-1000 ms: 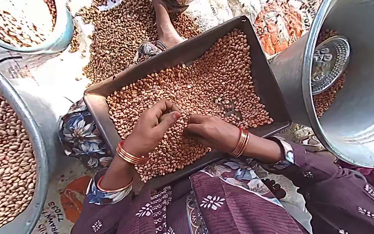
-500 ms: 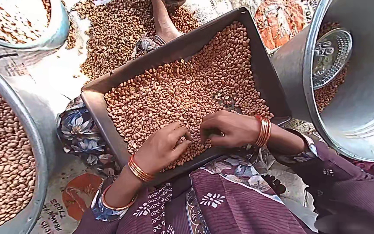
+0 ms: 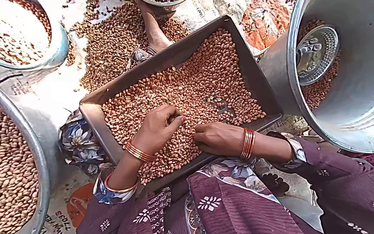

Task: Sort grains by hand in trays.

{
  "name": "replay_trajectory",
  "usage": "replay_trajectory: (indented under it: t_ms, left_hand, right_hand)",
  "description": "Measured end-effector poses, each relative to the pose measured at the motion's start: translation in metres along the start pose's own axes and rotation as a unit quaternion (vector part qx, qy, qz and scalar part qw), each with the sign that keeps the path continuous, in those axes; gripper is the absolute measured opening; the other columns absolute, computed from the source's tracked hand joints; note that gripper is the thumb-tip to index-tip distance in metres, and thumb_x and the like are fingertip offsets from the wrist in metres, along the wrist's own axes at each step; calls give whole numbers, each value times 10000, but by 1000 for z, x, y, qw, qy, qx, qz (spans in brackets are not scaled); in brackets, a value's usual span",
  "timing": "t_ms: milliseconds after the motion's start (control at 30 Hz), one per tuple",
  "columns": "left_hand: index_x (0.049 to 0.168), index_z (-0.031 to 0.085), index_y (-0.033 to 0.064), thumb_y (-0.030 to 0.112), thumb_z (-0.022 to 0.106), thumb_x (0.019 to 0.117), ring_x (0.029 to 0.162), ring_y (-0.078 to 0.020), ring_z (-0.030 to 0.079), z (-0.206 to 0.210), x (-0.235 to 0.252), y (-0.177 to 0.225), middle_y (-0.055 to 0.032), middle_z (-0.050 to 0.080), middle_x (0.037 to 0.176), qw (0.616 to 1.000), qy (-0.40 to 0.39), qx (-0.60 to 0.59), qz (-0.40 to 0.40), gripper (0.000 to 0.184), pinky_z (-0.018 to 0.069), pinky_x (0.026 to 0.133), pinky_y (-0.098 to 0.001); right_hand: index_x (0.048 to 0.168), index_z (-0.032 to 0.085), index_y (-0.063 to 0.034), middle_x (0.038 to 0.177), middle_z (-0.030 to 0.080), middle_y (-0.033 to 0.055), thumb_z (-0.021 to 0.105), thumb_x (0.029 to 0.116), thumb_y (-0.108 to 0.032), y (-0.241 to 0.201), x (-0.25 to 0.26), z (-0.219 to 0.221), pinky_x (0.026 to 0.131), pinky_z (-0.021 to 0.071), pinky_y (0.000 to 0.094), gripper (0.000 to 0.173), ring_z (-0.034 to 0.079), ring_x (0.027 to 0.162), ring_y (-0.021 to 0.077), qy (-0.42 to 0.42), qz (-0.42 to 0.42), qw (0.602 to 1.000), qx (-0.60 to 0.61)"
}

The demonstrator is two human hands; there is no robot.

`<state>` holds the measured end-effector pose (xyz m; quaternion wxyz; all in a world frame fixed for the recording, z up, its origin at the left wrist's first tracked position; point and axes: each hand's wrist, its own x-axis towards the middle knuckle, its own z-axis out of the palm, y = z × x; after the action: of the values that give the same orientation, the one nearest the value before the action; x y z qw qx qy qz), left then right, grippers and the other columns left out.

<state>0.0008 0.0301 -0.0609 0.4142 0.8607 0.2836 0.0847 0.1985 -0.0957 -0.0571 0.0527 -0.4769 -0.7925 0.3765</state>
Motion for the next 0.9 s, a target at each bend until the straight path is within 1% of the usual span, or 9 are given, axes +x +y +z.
replay_trajectory:
  t_ms: [100, 267, 333, 400, 467, 567, 633, 767, 900]
  left_hand:
    - [1000, 739, 91, 175, 650, 985, 639, -89, 502, -2, 18, 6, -9, 572, 807, 999, 8, 27, 20, 123, 422, 581, -242]
    - [1083, 722, 31, 112, 648, 992, 768, -279, 604, 9, 65, 16, -147, 608, 924, 994, -4, 95, 51, 142, 520, 709, -431]
    - [1107, 714, 0, 147, 637, 1002, 870, -350, 663, 22, 87, 8, -197, 636, 985, 991, -10, 122, 62, 196, 555, 778, -495]
    - [1126, 695, -15, 186, 624, 1019, 951, -394, 676, 32, 101, 3, -223, 639, 1052, 987, -36, 151, 51, 238, 559, 823, -533]
    - [1133, 686, -14, 204, 608, 1033, 969, -403, 682, 37, 105, 3, -222, 643, 1076, 984, -53, 170, 31, 252, 561, 827, -540]
    - [1145, 688, -12, 194, 584, 1042, 987, -394, 686, 36, 106, 4, -219, 651, 1095, 985, -61, 164, 9, 253, 558, 845, -549]
    - [1127, 690, -28, 175, 587, 1030, 954, -384, 683, 33, 107, 4, -219, 651, 1054, 991, -44, 127, 4, 247, 553, 841, -548]
    - [1066, 694, -28, 156, 627, 997, 761, -276, 597, 30, 106, -3, -164, 615, 908, 998, 8, 55, 30, 208, 514, 732, -437]
    - [1154, 676, -24, 204, 642, 1011, 930, -390, 679, 35, 104, 2, -221, 637, 1046, 991, -39, 125, 34, 272, 563, 799, -538]
  right_hand:
    - [999, 700, 12, 943, 653, 159, 626, 1005, -172, -4, 0, -2, 729, 551, 435, 198, 675, 847, 295, -22, 20, 1000, 10]
    - [978, 680, 2, 938, 644, 148, 581, 972, -128, -6, 3, -1, 697, 539, 437, 163, 670, 837, 288, -22, 31, 999, 12]
    - [980, 680, -22, 918, 657, 110, 624, 927, -151, 1, 0, -10, 690, 523, 418, 151, 659, 811, 240, -6, 47, 997, 57]
    - [917, 654, -69, 790, 630, 30, 661, 854, -131, 16, -8, -28, 608, 506, 351, 88, 619, 698, 147, 60, 66, 992, 92]
    - [926, 658, -97, 797, 635, 0, 635, 818, -94, 38, -18, -50, 620, 513, 331, 110, 616, 704, 111, 108, 88, 987, 83]
    - [978, 731, -74, 936, 697, 61, 645, 921, -101, 64, -24, -70, 767, 555, 401, 107, 674, 846, 180, 134, 139, 981, 27]
    - [994, 743, -49, 964, 690, 117, 675, 961, -123, 72, -17, -72, 797, 550, 465, 105, 684, 888, 263, 135, 170, 976, -32]
    - [1000, 711, 9, 1027, 682, 189, 669, 967, -86, 76, -1, -67, 809, 555, 512, 108, 694, 929, 355, 119, 201, 968, -86]
    - [1023, 692, 36, 1049, 670, 210, 681, 977, -132, 70, 2, -66, 821, 558, 510, 174, 693, 939, 371, 101, 243, 959, -108]
